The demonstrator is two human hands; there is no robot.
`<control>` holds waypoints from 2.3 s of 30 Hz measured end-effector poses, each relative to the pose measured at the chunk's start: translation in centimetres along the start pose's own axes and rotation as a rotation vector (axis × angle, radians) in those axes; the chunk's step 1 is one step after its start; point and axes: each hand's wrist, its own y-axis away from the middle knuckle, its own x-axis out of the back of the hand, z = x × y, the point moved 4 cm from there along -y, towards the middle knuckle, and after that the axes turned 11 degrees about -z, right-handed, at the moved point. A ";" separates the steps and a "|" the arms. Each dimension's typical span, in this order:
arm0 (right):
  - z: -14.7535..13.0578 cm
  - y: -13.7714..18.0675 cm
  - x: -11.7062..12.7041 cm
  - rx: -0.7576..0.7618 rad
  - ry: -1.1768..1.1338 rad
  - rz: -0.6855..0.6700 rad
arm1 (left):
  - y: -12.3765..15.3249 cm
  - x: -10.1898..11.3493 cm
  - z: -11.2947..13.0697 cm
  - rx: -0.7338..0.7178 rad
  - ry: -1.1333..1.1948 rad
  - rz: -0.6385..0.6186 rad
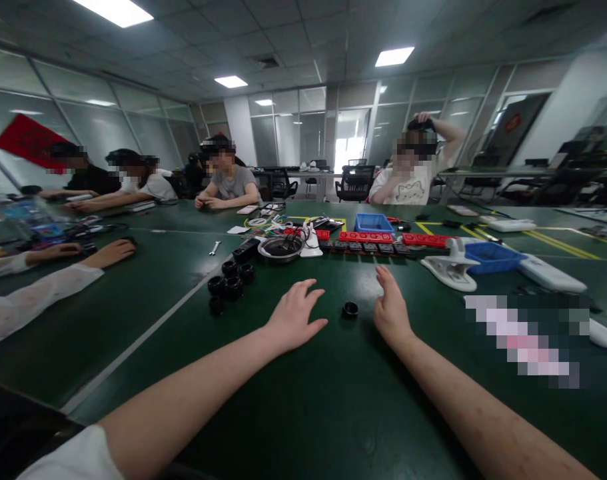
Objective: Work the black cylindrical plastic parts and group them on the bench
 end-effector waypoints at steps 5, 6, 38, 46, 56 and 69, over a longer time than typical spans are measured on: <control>-0.7 -0.1 0.6 -0.066 0.300 0.007 | -5.6 -2.8 2.9 -0.127 0.040 -0.122; -0.7 -0.1 0.7 -0.059 0.314 -0.006 | -6.1 -3.1 3.1 -0.137 0.045 -0.145; 0.6 -0.3 -1.7 -0.142 0.272 -0.302 | 11.7 5.5 -16.9 0.392 0.121 0.316; 0.5 -0.4 -1.7 -0.129 0.277 -0.342 | 11.6 4.8 -16.8 0.450 -0.022 0.210; 0.6 -0.4 -1.9 -0.134 0.244 -0.379 | 11.0 5.0 -16.5 0.394 -0.199 0.143; 0.4 -0.4 -2.1 -0.143 0.259 -0.440 | 11.3 4.6 -16.3 0.449 -0.159 0.110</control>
